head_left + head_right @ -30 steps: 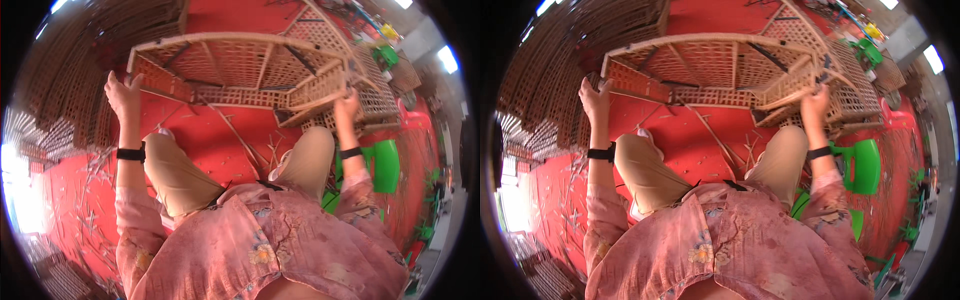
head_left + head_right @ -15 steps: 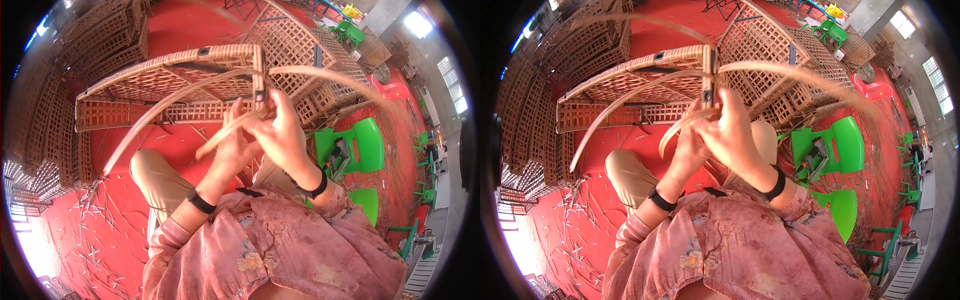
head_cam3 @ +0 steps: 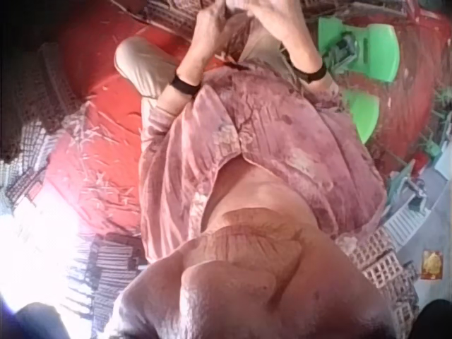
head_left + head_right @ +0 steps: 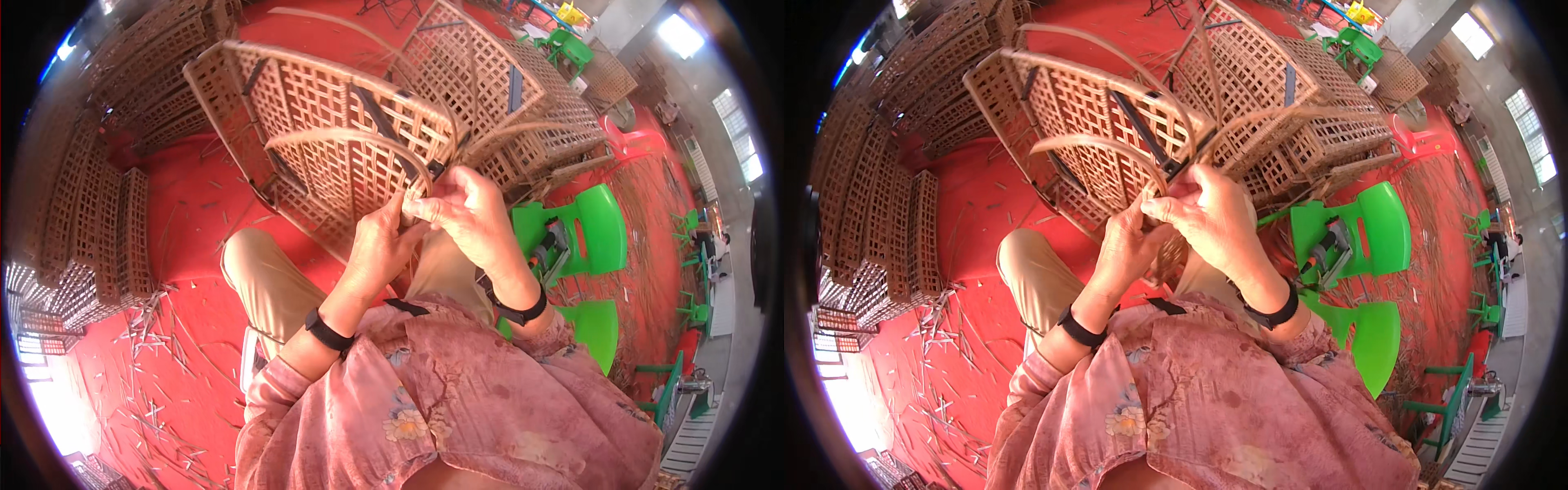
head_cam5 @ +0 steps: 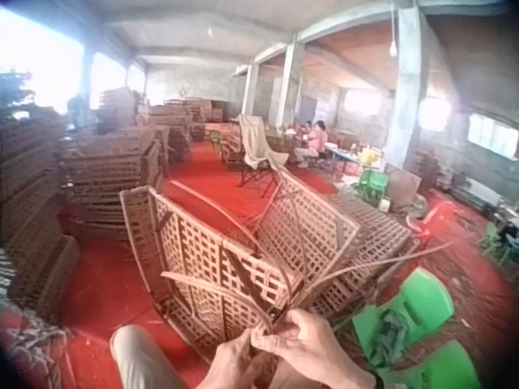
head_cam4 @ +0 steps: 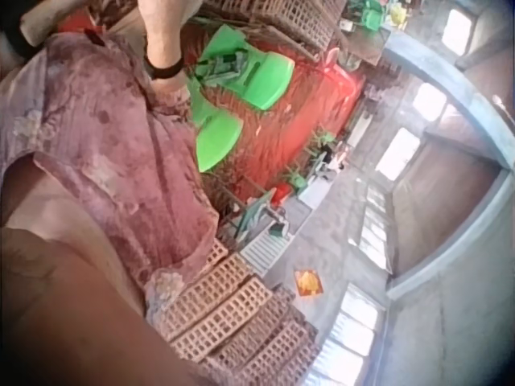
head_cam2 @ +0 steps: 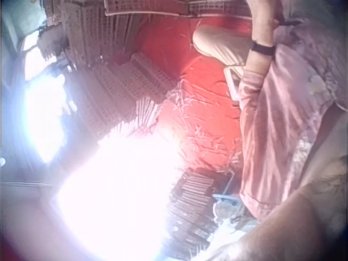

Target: Weaving and securing rattan strips to a bamboo or wooden furniture frame using a pneumatic staple gun and hand tools.

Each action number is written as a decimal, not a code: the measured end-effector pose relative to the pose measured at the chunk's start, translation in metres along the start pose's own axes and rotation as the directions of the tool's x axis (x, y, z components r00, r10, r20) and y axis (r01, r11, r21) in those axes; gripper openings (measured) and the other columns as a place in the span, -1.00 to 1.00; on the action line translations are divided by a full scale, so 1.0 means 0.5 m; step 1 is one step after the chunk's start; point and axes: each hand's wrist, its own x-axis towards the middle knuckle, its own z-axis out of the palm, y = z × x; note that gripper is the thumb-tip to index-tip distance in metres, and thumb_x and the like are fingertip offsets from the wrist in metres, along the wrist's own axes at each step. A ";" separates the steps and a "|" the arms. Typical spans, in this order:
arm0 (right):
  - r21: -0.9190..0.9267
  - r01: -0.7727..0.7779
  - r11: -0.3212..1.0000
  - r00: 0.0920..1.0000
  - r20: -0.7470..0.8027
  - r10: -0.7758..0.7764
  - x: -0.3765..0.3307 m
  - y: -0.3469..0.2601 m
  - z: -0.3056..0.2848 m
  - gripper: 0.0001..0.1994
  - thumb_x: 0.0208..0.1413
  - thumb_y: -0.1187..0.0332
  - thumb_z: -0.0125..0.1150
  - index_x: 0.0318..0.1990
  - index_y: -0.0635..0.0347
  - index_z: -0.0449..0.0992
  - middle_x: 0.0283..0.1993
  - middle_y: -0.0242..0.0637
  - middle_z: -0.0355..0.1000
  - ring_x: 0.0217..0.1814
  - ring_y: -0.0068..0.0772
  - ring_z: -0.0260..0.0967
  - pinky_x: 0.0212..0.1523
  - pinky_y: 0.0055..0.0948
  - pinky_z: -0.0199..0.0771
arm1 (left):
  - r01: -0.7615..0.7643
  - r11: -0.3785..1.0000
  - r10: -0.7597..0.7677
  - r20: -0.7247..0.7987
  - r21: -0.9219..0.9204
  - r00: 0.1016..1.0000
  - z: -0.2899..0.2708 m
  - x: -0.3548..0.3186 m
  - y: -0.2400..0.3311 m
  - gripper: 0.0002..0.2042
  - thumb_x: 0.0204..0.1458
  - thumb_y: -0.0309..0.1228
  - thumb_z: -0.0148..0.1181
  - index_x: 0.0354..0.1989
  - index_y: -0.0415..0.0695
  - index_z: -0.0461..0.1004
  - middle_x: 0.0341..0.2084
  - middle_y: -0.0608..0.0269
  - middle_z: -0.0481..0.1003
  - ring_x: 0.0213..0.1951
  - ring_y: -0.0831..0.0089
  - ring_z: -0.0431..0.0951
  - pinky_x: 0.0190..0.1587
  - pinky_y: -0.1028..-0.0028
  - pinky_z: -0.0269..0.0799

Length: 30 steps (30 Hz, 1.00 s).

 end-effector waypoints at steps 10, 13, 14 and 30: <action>-0.079 -0.171 0.982 0.898 0.397 0.188 -0.120 0.024 -0.039 -0.76 0.11 0.33 0.34 -0.15 0.27 0.54 -0.35 -0.31 0.55 -0.38 -0.57 0.46 -0.39 -0.61 0.43 | 0.076 0.996 -0.082 0.184 0.038 0.979 0.016 -0.106 -0.084 -0.80 -0.04 -0.59 0.23 -0.21 -0.23 0.42 -0.44 0.08 0.42 -0.35 0.29 0.46 -0.24 0.35 0.39; -0.135 -0.014 0.991 0.921 0.385 0.065 -0.104 0.001 -0.087 -0.74 0.12 0.32 0.32 -0.08 0.23 0.55 -0.34 -0.36 0.53 -0.36 -0.59 0.47 -0.36 -0.61 0.45 | 0.080 0.993 -0.100 0.271 0.084 0.957 0.010 -0.131 -0.105 -0.79 -0.03 -0.59 0.24 -0.20 -0.21 0.45 -0.40 0.12 0.43 -0.31 0.31 0.48 -0.19 0.39 0.40; -0.119 -0.056 0.991 0.948 0.304 0.090 -0.096 -0.014 -0.100 -0.73 0.13 0.31 0.30 -0.07 0.24 0.55 -0.32 -0.36 0.53 -0.34 -0.60 0.48 -0.35 -0.61 0.46 | 0.081 0.992 -0.103 0.264 0.092 0.959 0.007 -0.134 -0.104 -0.79 -0.03 -0.59 0.24 -0.20 -0.21 0.45 -0.40 0.12 0.43 -0.31 0.31 0.48 -0.19 0.39 0.40; 0.013 -0.349 0.937 0.901 0.280 0.332 0.453 0.292 -0.012 -0.12 -0.09 0.08 0.48 0.30 0.38 0.17 -0.01 -0.21 0.39 -0.01 -0.39 0.34 -0.08 -0.45 0.36 | 0.704 0.389 -0.374 0.597 -0.594 0.710 -0.004 -0.141 -0.108 -0.59 0.29 -0.26 -0.10 0.23 -0.18 0.34 0.09 0.11 0.43 0.13 0.32 0.39 0.21 0.36 0.26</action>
